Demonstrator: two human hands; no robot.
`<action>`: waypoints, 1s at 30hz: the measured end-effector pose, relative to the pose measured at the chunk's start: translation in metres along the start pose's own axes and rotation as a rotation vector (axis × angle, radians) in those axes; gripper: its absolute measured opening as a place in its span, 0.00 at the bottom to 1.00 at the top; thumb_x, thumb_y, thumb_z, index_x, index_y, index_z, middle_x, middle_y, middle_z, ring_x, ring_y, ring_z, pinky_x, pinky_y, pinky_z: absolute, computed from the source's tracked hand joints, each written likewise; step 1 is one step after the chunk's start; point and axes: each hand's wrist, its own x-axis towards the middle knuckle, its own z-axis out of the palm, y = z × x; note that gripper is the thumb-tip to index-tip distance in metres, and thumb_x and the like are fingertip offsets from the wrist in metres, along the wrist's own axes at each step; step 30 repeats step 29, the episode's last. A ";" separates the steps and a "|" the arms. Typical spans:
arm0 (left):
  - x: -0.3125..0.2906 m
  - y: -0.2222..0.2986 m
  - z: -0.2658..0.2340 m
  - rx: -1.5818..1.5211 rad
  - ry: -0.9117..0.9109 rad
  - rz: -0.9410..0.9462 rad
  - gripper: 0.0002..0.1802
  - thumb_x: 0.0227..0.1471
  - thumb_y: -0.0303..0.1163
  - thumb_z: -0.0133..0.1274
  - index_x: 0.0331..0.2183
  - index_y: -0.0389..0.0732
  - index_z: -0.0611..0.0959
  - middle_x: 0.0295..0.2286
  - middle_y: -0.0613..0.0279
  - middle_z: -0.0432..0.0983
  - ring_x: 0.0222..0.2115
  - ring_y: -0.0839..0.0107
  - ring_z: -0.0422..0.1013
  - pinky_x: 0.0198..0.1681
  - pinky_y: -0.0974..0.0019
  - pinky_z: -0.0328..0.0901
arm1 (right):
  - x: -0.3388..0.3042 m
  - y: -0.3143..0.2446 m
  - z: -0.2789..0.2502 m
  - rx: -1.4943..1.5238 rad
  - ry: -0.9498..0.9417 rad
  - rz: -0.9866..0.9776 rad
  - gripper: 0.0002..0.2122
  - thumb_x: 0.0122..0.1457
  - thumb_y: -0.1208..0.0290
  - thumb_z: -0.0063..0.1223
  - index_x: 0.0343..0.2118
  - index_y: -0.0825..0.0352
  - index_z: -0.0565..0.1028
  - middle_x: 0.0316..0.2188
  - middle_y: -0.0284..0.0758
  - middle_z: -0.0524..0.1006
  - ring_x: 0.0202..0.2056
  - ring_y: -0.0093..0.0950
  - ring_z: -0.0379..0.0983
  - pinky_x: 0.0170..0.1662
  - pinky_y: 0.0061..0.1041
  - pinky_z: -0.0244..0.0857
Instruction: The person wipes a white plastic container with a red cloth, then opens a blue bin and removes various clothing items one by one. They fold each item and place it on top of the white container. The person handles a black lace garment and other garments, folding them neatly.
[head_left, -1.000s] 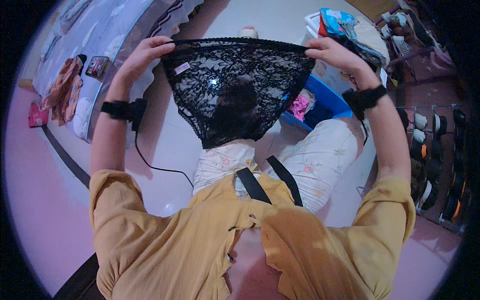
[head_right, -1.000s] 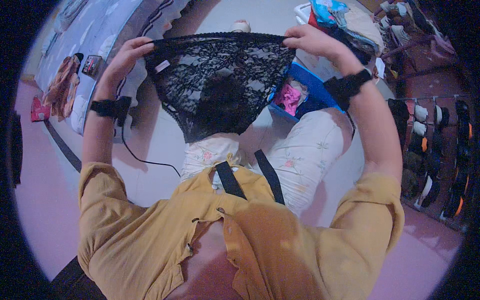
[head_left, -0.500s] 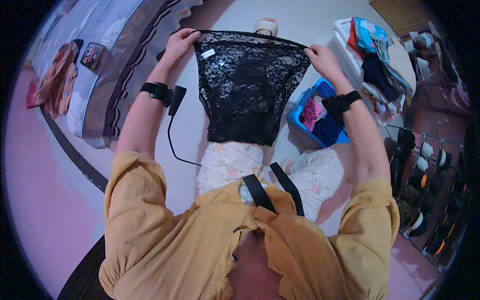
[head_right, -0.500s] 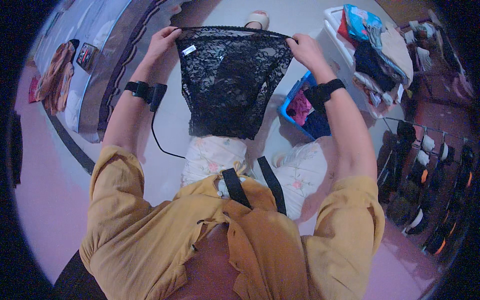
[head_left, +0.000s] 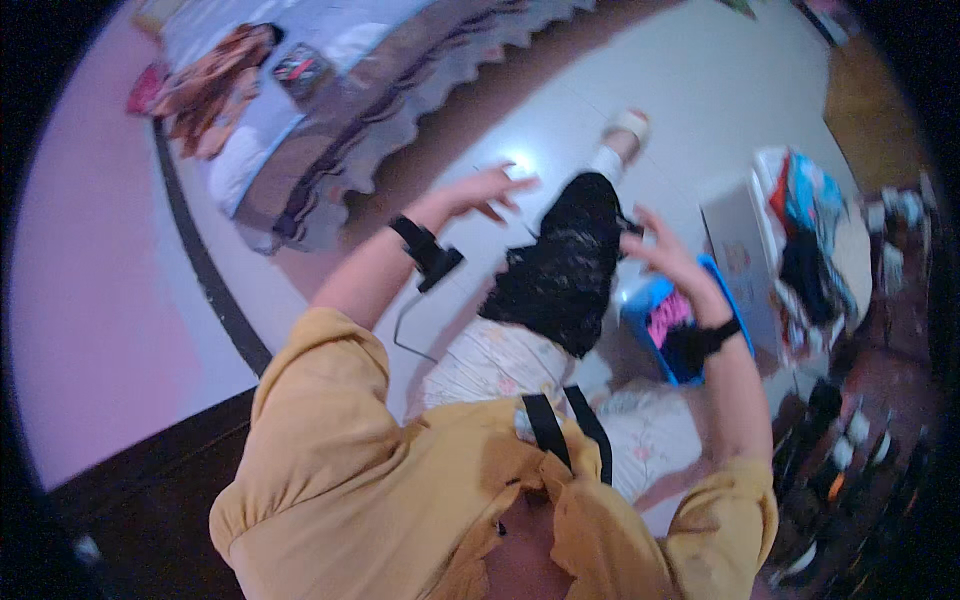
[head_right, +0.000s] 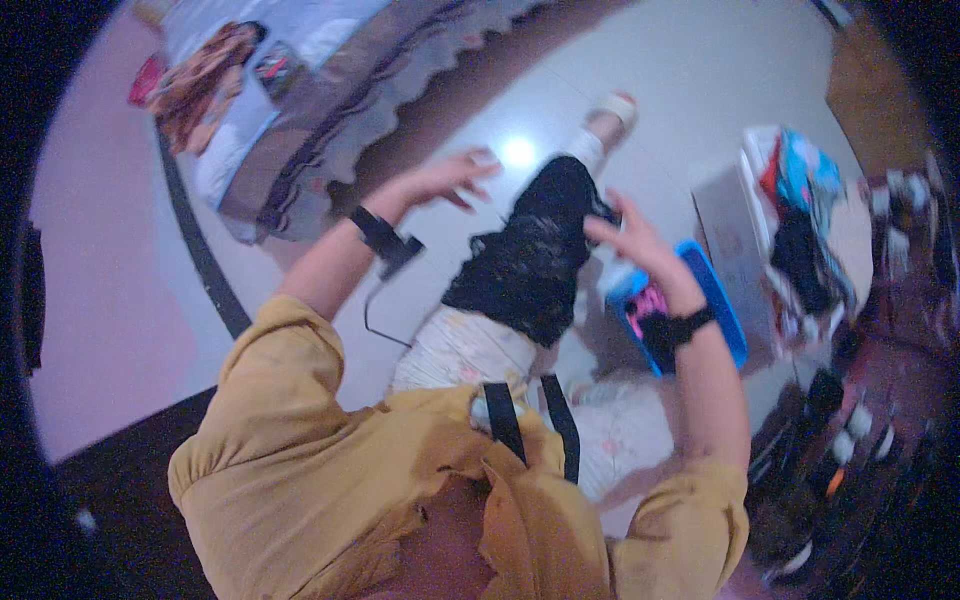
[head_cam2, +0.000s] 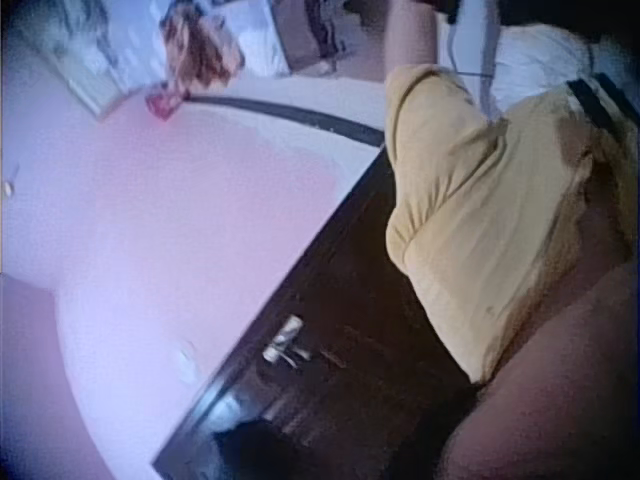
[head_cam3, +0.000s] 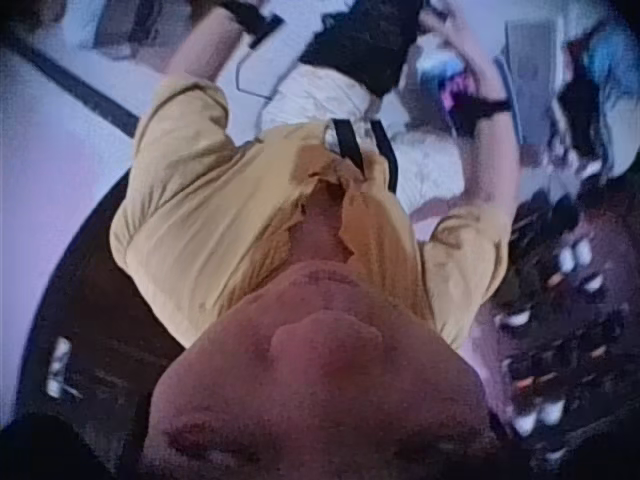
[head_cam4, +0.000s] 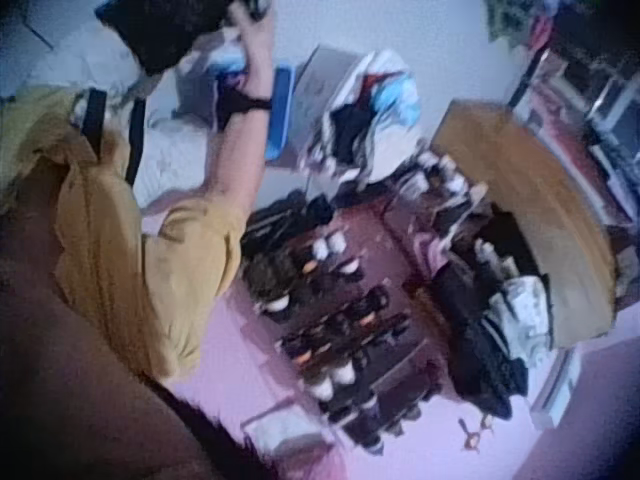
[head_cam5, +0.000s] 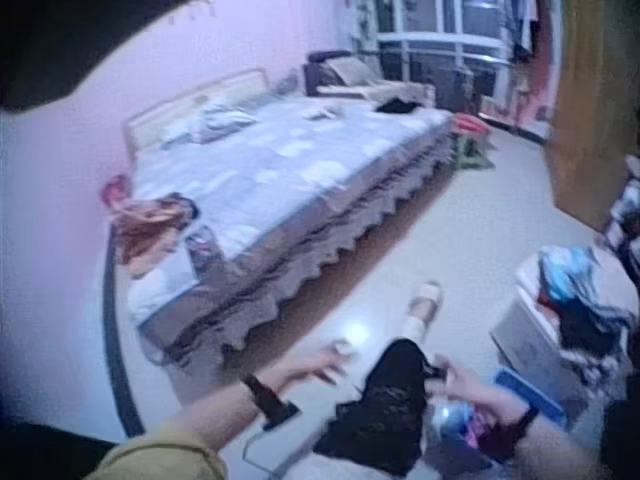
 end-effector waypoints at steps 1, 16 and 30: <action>-0.012 -0.003 0.012 -0.063 -0.115 0.016 0.49 0.52 0.57 0.55 0.63 0.41 0.52 0.53 0.52 0.64 0.43 0.61 0.73 0.39 0.53 0.74 | -0.005 -0.004 0.013 0.053 -0.138 0.024 0.44 0.50 0.49 0.63 0.65 0.61 0.52 0.53 0.43 0.66 0.48 0.34 0.69 0.38 0.32 0.71; -0.068 0.011 -0.140 -1.510 0.332 0.696 0.26 0.63 0.49 0.36 0.49 0.35 0.69 0.45 0.45 0.71 0.47 0.53 0.69 0.52 0.44 0.63 | -0.054 -0.021 -0.015 0.236 0.103 -0.066 0.10 0.63 0.67 0.51 0.46 0.62 0.70 0.54 0.34 0.69 0.35 0.24 0.75 0.38 0.22 0.68; -0.052 0.033 -0.208 -1.983 0.183 0.949 0.52 0.54 0.69 0.31 0.59 0.30 0.53 0.61 0.36 0.48 0.63 0.44 0.47 0.60 0.31 0.47 | 0.000 0.066 0.049 0.082 -0.106 -0.009 0.31 0.55 0.74 0.61 0.60 0.56 0.58 0.45 0.41 0.68 0.32 0.24 0.72 0.34 0.22 0.69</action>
